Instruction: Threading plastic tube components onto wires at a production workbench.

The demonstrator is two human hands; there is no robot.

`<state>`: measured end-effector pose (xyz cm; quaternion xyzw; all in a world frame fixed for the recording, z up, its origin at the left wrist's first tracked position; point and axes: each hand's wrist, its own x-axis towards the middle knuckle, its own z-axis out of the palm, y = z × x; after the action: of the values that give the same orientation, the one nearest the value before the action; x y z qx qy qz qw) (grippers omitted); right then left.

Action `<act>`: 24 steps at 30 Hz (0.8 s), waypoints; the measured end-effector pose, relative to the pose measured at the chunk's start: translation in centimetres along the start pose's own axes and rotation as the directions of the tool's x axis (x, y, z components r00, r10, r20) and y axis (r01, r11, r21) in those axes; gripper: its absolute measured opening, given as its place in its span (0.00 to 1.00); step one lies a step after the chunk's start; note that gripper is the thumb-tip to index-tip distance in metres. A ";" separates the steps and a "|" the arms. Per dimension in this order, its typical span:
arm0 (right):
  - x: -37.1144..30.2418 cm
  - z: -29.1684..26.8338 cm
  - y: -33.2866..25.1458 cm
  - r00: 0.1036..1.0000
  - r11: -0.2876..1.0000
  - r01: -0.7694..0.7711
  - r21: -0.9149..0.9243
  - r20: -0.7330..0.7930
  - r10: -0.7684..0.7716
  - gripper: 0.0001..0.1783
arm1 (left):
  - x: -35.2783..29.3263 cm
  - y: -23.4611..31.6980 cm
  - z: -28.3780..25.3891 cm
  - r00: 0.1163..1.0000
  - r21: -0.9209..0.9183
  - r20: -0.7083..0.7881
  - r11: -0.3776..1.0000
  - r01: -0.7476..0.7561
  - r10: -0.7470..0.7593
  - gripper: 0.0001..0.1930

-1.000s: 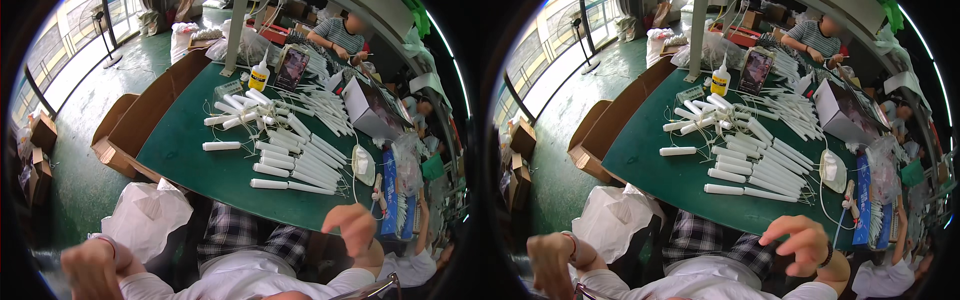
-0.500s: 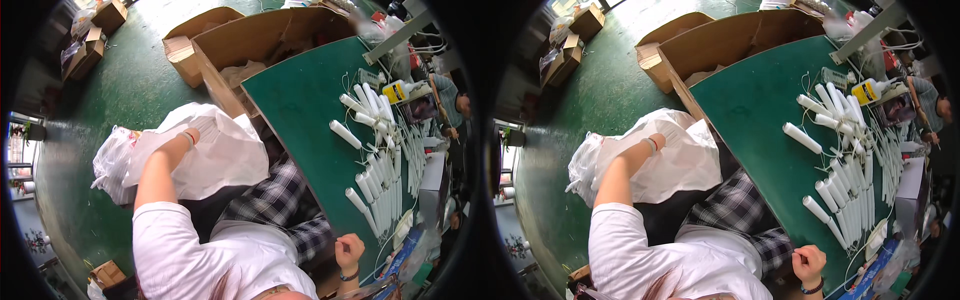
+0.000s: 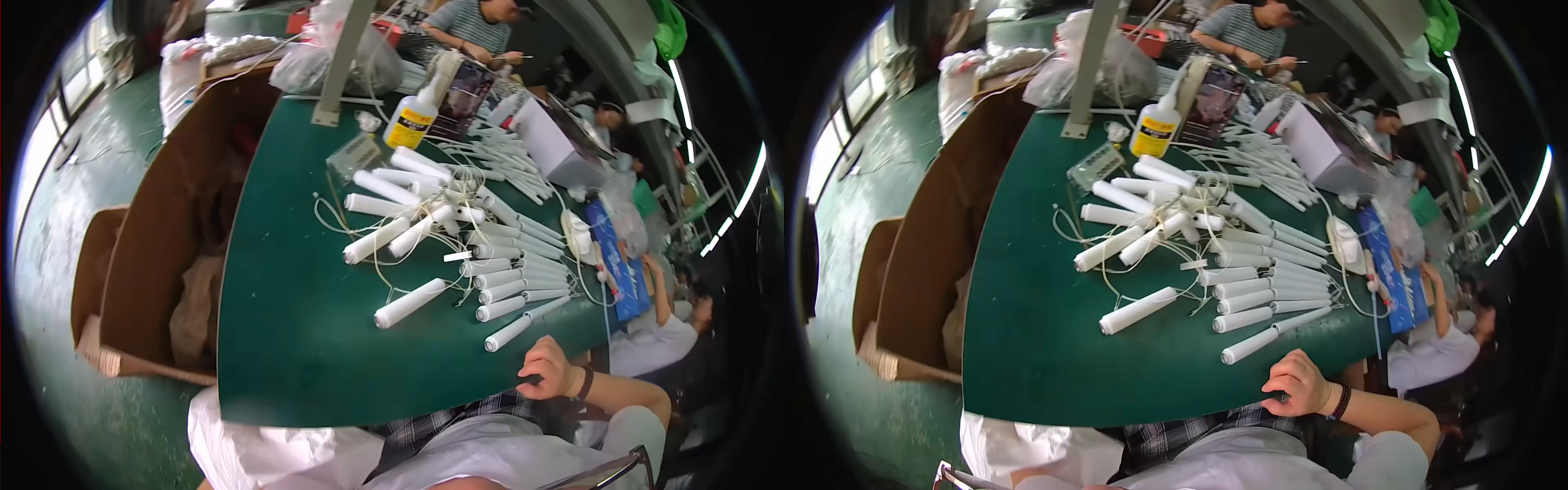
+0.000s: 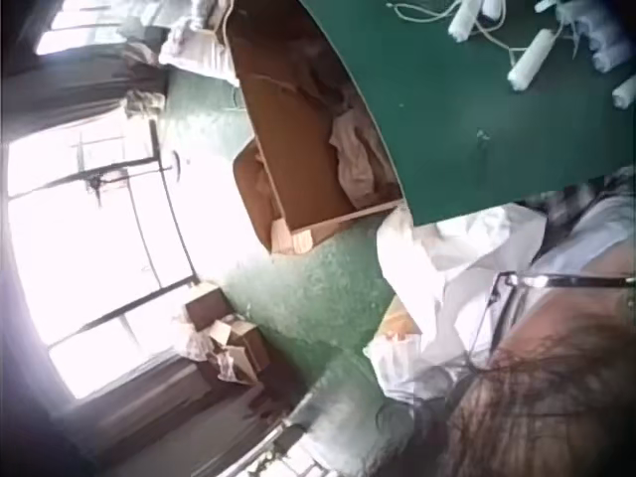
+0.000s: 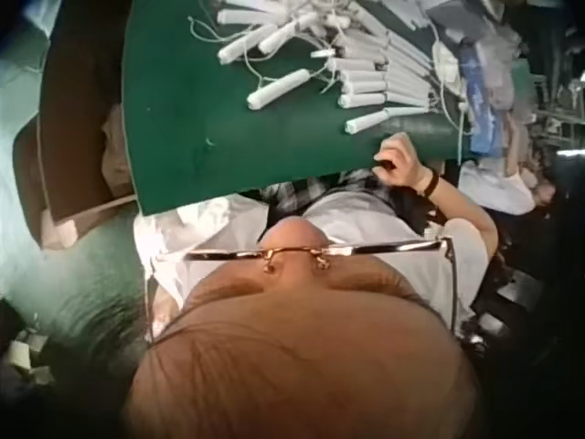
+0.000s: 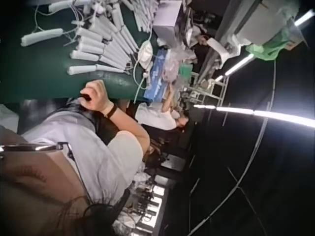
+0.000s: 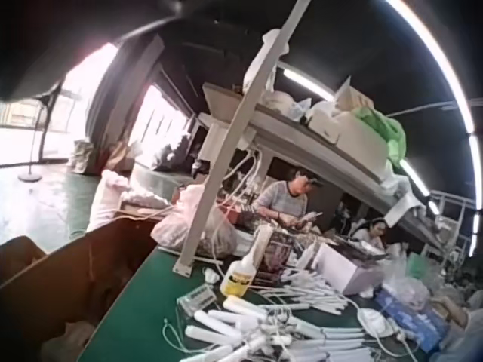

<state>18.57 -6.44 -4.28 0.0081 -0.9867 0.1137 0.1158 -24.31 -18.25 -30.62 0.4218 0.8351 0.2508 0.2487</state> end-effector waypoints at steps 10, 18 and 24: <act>-0.9 0.3 -1.0 0.992 0.994 -0.043 -0.099 0.112 0.054 0.29 | 3.0 -5.1 11.6 0.996 -0.435 0.053 0.899 -0.043 0.073 0.15; -0.3 0.4 -1.1 0.994 0.995 -0.053 -0.088 0.093 0.061 0.28 | -1.2 -10.0 15.8 0.997 -0.637 0.044 0.767 0.077 -0.063 0.16; 0.1 0.6 -1.0 0.996 0.994 -0.051 -0.092 0.065 0.057 0.27 | -4.7 -13.8 18.1 0.988 -0.750 0.047 0.648 0.131 -0.145 0.16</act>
<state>18.37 -7.58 -4.60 -0.0201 -0.9940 0.0719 0.0794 -18.50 -25.49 -51.91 0.2146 0.6888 0.5570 0.4114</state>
